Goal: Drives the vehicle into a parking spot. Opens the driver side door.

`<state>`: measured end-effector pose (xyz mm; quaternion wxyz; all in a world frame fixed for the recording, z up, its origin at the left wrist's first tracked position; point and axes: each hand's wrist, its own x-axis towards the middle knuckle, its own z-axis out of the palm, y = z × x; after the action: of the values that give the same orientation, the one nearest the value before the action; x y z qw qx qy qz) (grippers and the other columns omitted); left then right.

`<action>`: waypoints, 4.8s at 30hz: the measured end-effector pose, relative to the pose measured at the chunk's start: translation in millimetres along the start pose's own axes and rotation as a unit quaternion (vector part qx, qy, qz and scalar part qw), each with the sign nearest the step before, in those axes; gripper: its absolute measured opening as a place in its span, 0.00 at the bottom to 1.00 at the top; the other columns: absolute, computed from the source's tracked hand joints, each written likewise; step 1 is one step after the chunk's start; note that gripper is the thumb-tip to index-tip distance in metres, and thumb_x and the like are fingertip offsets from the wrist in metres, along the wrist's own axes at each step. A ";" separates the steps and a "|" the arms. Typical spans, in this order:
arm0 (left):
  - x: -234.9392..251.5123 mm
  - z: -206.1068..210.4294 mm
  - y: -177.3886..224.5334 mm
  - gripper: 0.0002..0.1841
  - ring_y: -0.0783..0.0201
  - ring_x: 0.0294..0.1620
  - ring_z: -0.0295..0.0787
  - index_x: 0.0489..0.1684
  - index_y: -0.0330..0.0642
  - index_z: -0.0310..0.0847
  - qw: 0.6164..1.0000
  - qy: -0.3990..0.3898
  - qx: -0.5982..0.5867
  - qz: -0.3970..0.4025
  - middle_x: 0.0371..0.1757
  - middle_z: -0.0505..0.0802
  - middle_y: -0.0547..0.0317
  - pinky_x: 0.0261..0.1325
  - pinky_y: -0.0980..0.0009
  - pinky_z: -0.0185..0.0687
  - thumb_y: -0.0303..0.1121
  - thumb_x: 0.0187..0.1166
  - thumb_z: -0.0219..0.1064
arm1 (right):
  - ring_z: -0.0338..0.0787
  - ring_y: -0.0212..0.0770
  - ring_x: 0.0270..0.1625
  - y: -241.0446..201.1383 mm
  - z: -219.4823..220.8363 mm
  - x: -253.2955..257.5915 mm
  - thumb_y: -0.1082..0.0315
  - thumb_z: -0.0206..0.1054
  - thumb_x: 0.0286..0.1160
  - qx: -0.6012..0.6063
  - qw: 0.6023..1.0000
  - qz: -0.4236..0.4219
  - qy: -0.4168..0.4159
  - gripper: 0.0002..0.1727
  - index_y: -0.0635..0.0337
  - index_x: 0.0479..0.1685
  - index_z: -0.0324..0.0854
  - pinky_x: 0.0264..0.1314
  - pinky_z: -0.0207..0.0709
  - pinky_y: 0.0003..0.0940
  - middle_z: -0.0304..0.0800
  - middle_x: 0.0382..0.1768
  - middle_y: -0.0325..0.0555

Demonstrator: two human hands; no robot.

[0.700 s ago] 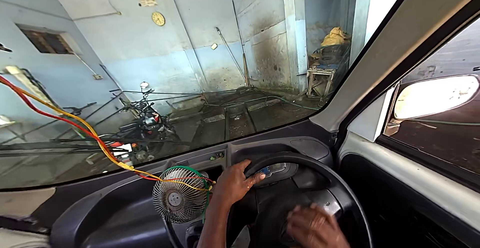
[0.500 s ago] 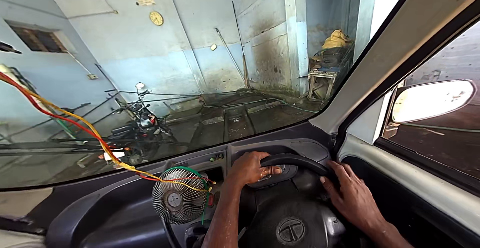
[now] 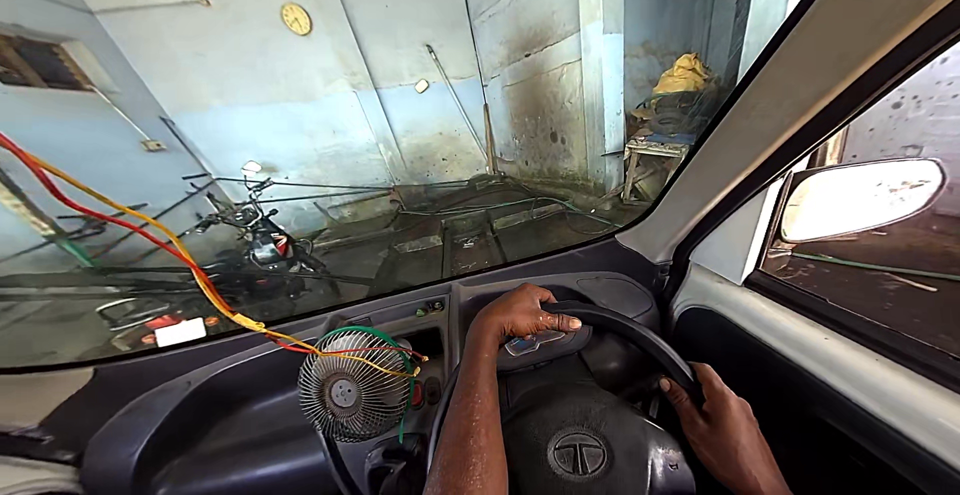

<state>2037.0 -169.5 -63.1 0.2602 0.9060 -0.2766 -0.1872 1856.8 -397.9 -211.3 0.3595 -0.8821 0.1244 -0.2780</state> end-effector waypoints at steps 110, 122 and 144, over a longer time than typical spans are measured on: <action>1873.8 -1269.3 -1320.6 0.22 0.53 0.45 0.91 0.61 0.45 0.85 0.914 0.380 -0.068 -0.127 0.43 0.93 0.51 0.54 0.44 0.85 0.52 0.81 0.68 | 0.92 0.59 0.45 -260.2 1708.2 2246.8 0.25 0.55 0.76 -0.164 0.950 -0.171 -0.204 0.38 0.52 0.51 0.84 0.42 0.82 0.64 0.90 0.36 0.54; 2027.2 -1368.5 -1433.4 0.21 0.56 0.32 0.87 0.59 0.40 0.84 0.900 0.419 -0.056 -0.108 0.36 0.91 0.51 0.41 0.48 0.83 0.49 0.80 0.69 | 0.92 0.56 0.50 -285.5 1838.9 2413.9 0.25 0.53 0.77 -0.146 0.940 -0.160 -0.265 0.38 0.52 0.56 0.83 0.49 0.83 0.61 0.91 0.43 0.52; 2190.4 -1483.5 -1543.0 0.19 0.64 0.24 0.83 0.52 0.41 0.85 0.896 0.431 -0.075 -0.081 0.31 0.88 0.58 0.31 0.60 0.82 0.47 0.77 0.71 | 0.92 0.54 0.48 -301.5 1985.5 2586.1 0.23 0.51 0.76 -0.149 0.939 -0.169 -0.260 0.39 0.51 0.53 0.82 0.46 0.82 0.58 0.90 0.41 0.49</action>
<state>5078.4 163.3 -199.2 0.4049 0.8949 -0.0484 0.1810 5120.3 -146.1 -127.6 0.1917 -0.9750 -0.0847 -0.0735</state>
